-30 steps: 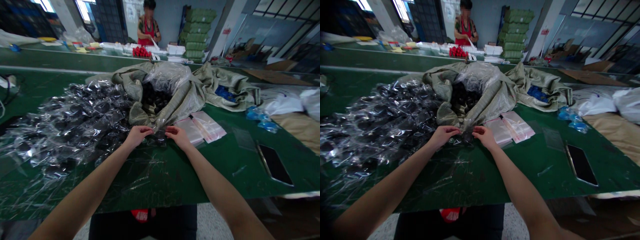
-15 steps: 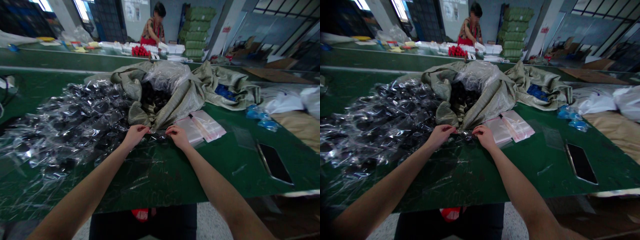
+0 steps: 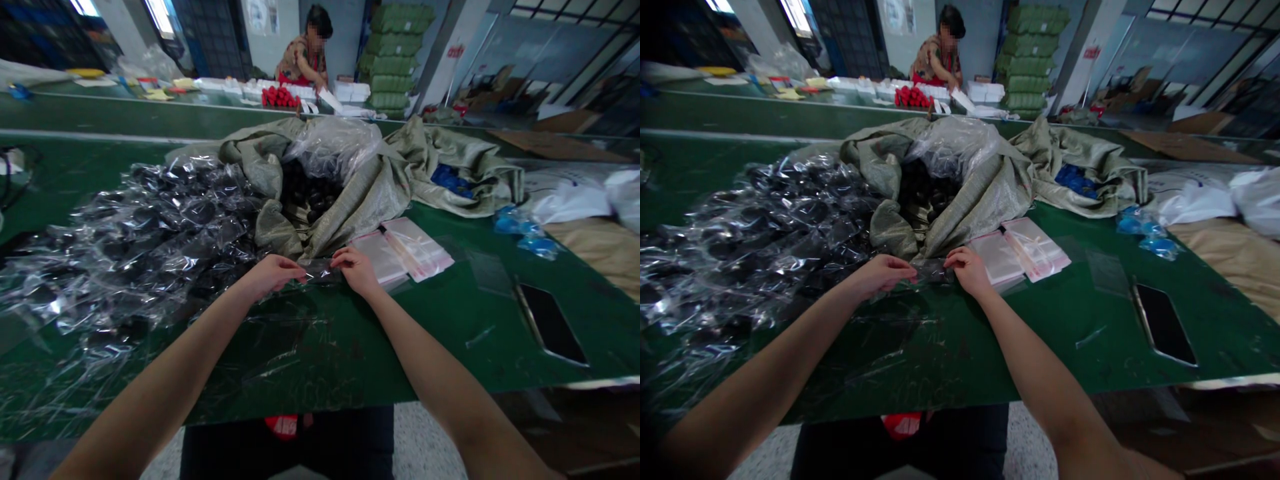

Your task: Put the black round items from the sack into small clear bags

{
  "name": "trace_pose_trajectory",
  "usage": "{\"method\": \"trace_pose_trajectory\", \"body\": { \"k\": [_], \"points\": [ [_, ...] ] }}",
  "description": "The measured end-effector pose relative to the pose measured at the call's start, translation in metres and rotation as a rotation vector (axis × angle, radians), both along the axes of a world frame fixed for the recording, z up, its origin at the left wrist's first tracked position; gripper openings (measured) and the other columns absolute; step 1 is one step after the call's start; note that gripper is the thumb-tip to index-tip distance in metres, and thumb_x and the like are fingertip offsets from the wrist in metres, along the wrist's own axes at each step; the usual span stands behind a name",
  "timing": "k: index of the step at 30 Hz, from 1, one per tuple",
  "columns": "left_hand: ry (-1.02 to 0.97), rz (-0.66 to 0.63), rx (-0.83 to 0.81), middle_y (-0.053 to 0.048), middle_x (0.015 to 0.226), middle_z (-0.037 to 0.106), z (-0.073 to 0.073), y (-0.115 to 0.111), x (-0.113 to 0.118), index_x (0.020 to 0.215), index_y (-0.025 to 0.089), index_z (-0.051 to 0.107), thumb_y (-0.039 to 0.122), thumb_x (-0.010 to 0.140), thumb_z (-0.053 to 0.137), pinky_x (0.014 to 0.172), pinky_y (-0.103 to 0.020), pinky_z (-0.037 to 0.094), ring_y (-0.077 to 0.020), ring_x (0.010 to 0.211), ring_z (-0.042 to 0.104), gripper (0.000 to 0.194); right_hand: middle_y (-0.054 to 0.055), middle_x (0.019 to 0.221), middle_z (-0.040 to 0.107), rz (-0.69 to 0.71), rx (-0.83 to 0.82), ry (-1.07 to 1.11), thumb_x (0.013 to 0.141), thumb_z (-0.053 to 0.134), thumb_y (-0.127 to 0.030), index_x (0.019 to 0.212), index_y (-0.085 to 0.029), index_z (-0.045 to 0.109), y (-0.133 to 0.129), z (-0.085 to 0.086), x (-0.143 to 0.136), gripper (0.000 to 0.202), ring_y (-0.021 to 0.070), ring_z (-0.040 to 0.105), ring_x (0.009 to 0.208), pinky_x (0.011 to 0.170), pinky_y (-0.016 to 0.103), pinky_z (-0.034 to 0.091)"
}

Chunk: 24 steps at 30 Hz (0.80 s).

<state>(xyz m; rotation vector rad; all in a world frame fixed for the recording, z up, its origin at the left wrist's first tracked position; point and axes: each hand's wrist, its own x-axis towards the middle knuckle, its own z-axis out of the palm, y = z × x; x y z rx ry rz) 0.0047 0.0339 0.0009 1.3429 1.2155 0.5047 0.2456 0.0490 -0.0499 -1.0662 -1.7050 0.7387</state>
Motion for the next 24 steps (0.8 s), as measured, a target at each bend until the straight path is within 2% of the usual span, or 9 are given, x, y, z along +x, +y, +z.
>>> {"method": "trace_pose_trajectory", "body": {
  "k": [4,7,10,15,19,24],
  "points": [
    [0.190,-0.017,0.186,0.003,0.049,0.049,-0.007,0.002,0.001,0.074,0.014,0.074,0.045,0.074,0.067,0.042,-0.023,0.017,-0.0061,0.042,0.028,0.032,0.003,0.088,0.067,0.004,-0.013,0.015,0.072,0.056,-0.010,0.067,-0.023,0.073,0.002,-0.001,0.001,0.022,0.0160,0.063,0.085,0.081,0.032,0.049],
    [0.240,0.003,0.321,0.000,0.058,0.059,-0.012,0.003,0.005,0.072,0.015,0.073,0.042,0.073,0.067,0.048,-0.023,0.028,-0.0092,0.050,0.042,0.028,0.003,0.087,0.067,0.000,-0.033,0.015,0.072,0.057,-0.010,0.066,-0.023,0.073,0.003,-0.002,0.002,0.020,0.0162,0.063,0.085,0.081,0.032,0.049],
    [0.247,0.013,0.371,-0.001,0.067,0.065,-0.017,0.003,0.006,0.077,0.015,0.073,0.044,0.071,0.069,0.057,-0.024,0.038,-0.0133,0.061,0.052,0.030,0.002,0.087,0.068,-0.008,-0.042,0.014,0.071,0.057,-0.010,0.066,-0.023,0.073,0.004,-0.003,0.003,0.021,0.0163,0.063,0.085,0.082,0.032,0.049],
    [0.355,-0.009,0.463,-0.003,0.083,0.071,-0.024,0.005,0.004,0.086,0.017,0.072,0.048,0.075,0.065,0.069,-0.028,0.042,-0.0178,0.075,0.059,0.033,0.003,0.087,0.068,-0.005,-0.036,0.017,0.071,0.057,-0.010,0.067,-0.023,0.073,0.004,-0.005,0.004,0.021,0.0166,0.063,0.085,0.081,0.032,0.049],
    [0.354,-0.097,0.458,-0.003,0.083,0.072,-0.026,0.007,0.005,0.085,0.017,0.074,0.047,0.082,0.055,0.069,-0.028,0.041,-0.0181,0.075,0.060,0.036,0.003,0.087,0.067,0.000,-0.038,0.018,0.072,0.057,-0.011,0.067,-0.023,0.073,0.004,-0.005,0.004,0.021,0.0166,0.063,0.086,0.083,0.033,0.049],
    [0.274,-0.061,0.388,-0.002,0.071,0.068,-0.022,0.004,0.009,0.081,0.015,0.074,0.049,0.080,0.054,0.060,-0.025,0.038,-0.0144,0.062,0.053,0.040,0.003,0.088,0.067,0.007,-0.043,0.028,0.072,0.057,-0.011,0.068,-0.023,0.074,0.004,-0.006,0.003,0.020,0.0167,0.063,0.086,0.082,0.033,0.049]
  ]
}}
